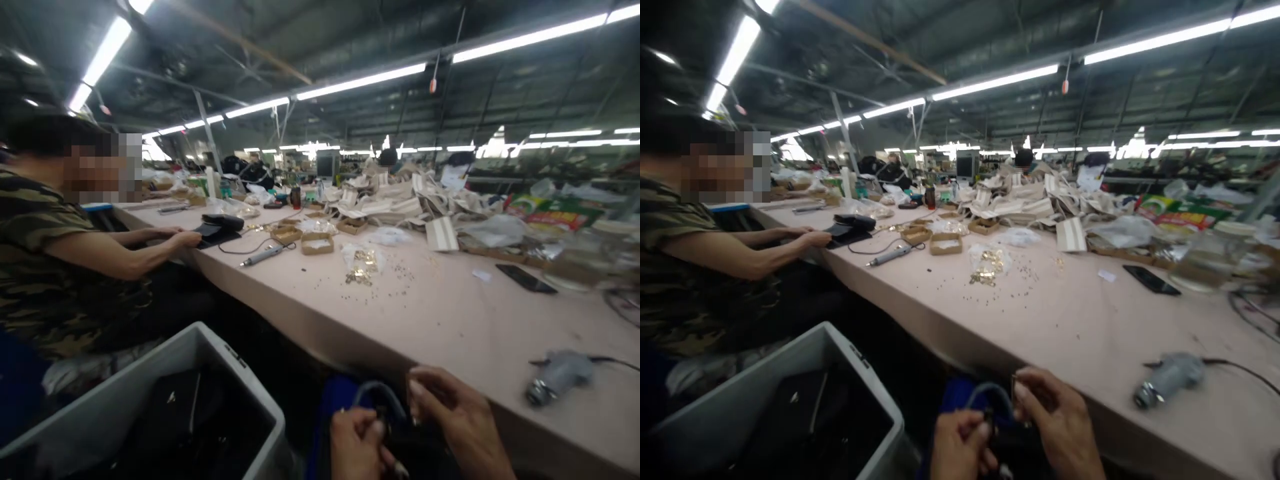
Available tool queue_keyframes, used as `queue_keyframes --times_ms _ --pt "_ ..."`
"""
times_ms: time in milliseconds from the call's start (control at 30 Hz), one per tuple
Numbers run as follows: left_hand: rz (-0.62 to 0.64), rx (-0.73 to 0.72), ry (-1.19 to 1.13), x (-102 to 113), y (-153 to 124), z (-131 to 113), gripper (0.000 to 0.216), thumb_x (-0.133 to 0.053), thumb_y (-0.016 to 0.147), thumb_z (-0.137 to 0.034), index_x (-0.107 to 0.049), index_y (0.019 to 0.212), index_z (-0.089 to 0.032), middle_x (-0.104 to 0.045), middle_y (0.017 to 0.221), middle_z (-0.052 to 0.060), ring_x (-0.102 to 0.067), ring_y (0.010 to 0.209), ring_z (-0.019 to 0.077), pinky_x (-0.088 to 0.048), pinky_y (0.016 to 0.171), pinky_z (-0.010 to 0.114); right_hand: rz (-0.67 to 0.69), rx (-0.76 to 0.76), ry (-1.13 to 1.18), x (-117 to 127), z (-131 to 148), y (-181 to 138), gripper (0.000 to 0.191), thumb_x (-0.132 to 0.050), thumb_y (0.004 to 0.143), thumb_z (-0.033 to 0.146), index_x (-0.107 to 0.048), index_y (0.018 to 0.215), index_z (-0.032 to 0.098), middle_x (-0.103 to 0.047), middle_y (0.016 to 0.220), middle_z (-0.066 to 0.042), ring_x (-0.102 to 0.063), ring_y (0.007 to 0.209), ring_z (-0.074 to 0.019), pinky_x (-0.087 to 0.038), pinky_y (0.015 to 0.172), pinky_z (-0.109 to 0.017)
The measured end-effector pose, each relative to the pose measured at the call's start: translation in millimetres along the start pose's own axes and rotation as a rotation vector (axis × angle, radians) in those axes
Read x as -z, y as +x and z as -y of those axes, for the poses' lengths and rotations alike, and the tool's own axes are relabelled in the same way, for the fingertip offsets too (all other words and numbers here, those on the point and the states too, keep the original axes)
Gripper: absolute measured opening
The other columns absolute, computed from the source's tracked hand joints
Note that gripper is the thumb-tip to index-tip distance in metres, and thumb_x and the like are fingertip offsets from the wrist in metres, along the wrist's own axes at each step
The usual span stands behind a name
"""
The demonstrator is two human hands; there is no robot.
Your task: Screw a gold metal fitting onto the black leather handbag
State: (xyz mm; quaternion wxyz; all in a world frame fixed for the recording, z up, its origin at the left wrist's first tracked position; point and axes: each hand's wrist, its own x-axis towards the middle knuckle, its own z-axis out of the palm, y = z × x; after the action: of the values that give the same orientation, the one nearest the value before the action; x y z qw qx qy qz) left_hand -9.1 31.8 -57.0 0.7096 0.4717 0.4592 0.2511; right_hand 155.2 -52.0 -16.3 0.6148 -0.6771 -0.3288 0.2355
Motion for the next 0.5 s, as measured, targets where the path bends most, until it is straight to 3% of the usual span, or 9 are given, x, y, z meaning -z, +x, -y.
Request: queue_keyframes --times_ms 67,233,500 --pt "0.063 -0.052 0.123 -5.7 4.4 2.9 0.025 -0.067 0.086 -0.026 -0.072 0.097 -0.004 -0.076 0.070 0.012 -0.066 0.050 0.0141 -0.047 0.049 0.022 -0.036 -0.015 0.020 0.9 -3.3 -15.0 0.038 -0.084 0.085 0.054 -0.078 0.101 0.019 -0.072 0.081 -0.006 -0.067 0.068 -0.0219 -0.060 0.063 -0.030" --pt "0.070 -0.019 0.094 -16.2 9.9 4.0 0.033 -0.066 0.084 -0.024 -0.071 0.106 0.000 -0.075 0.061 0.013 -0.069 0.051 0.0173 -0.051 0.049 0.022 0.007 -0.032 -0.010 -4.5 -4.6 -28.3 0.034 -0.082 0.088 0.052 -0.078 0.092 0.019 -0.072 0.083 -0.005 -0.066 0.070 -0.0191 -0.056 0.062 -0.026" --pt "0.078 -0.036 0.049 -21.5 7.8 10.6 0.036 -0.066 0.083 -0.020 -0.070 0.110 0.004 -0.074 0.060 0.012 -0.068 0.049 0.0163 -0.050 0.047 0.021 0.076 -0.044 -0.033 -11.9 -22.8 -29.6 0.035 -0.076 0.094 0.054 -0.077 0.097 0.020 -0.070 0.081 -0.003 -0.064 0.065 -0.0184 -0.052 0.059 -0.028"
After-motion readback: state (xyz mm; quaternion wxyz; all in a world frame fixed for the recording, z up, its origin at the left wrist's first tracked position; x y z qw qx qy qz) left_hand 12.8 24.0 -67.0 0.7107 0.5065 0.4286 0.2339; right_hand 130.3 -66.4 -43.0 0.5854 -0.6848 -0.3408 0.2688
